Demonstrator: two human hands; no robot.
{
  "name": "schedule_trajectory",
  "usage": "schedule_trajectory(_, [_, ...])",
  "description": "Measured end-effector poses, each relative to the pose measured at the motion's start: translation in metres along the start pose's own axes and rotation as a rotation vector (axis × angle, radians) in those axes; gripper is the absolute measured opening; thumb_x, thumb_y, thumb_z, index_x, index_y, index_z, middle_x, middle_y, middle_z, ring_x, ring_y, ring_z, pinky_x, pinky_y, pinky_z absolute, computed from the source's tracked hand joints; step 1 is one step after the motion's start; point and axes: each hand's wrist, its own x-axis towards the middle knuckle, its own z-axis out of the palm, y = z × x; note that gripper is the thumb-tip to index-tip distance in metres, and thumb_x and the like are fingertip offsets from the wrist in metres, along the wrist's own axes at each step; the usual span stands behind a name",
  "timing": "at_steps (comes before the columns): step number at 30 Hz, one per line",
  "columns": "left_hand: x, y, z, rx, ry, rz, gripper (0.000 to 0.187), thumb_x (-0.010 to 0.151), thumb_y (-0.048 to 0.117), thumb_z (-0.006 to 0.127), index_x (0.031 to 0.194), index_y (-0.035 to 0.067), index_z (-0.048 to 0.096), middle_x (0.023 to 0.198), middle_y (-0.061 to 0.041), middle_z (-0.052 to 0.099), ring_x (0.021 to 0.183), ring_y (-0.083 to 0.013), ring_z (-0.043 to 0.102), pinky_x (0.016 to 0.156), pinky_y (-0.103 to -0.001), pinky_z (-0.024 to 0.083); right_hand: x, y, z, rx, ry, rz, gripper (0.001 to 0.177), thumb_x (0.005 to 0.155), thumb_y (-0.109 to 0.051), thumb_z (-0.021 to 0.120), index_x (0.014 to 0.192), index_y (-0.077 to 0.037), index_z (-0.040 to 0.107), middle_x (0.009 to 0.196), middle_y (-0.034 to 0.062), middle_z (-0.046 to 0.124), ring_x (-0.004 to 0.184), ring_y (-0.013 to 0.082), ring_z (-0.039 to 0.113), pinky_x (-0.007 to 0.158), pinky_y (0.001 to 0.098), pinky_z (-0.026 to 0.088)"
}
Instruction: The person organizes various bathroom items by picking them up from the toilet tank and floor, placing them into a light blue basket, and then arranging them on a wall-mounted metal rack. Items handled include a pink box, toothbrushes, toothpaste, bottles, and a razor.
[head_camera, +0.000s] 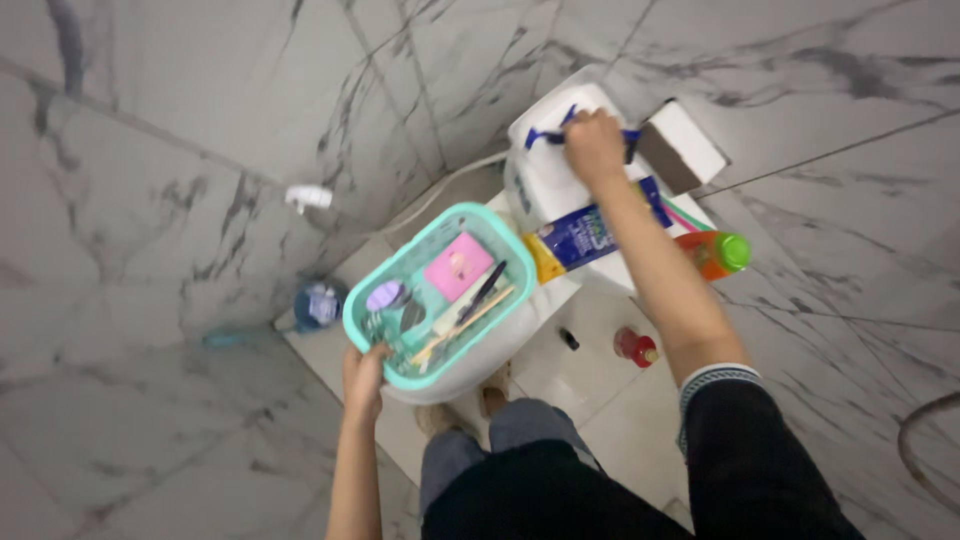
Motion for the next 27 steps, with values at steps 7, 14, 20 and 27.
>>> schedule_trajectory(7, [-0.016,0.009,-0.023,-0.011,-0.026,0.06,0.033,0.073,0.008,0.064,0.106,0.003,0.067,0.083,-0.005,0.069,0.064,-0.0142,0.065,0.048,-0.03,0.052,-0.03,-0.078,-0.155,0.664,0.12,0.064,0.028,0.088,-0.004,0.077,0.115,-0.004,0.079,0.102,0.0183,0.066,0.095,0.033,0.066,0.082,0.0432,0.053])
schedule_trajectory(14, [-0.044,0.027,-0.045,-0.031,-0.108,0.05,0.041,0.071,0.009,0.063,0.111,0.002,0.066,0.086,-0.006,0.068,0.067,-0.0147,0.065,0.047,-0.03,0.05,-0.09,-0.229,-0.231,0.59,-0.272,-0.553,0.031,0.076,-0.008,0.079,0.107,-0.009,0.079,0.101,0.0082,0.07,0.099,0.0293,0.066,0.089,0.0431,0.053])
schedule_trajectory(20, [-0.051,0.011,-0.072,-0.081,-0.2,0.19,0.044,0.072,0.004,0.063,0.115,0.0,0.068,0.098,-0.006,0.072,0.087,-0.0154,0.066,0.074,-0.03,0.053,-0.113,-0.277,-0.233,0.441,-0.387,-0.486,0.028,0.07,-0.015,0.076,0.097,-0.013,0.081,0.1,0.0055,0.071,0.1,0.0288,0.065,0.085,0.0449,0.049])
schedule_trajectory(27, [-0.06,0.002,-0.111,-0.03,-0.259,0.199,0.039,0.073,0.005,0.063,0.112,-0.001,0.069,0.092,-0.006,0.071,0.082,-0.0158,0.065,0.07,-0.031,0.054,-0.146,-0.355,-0.227,0.474,-0.361,-0.553,0.03,0.075,-0.01,0.073,0.104,-0.011,0.079,0.103,0.0058,0.071,0.102,0.0294,0.064,0.09,0.0441,0.049])
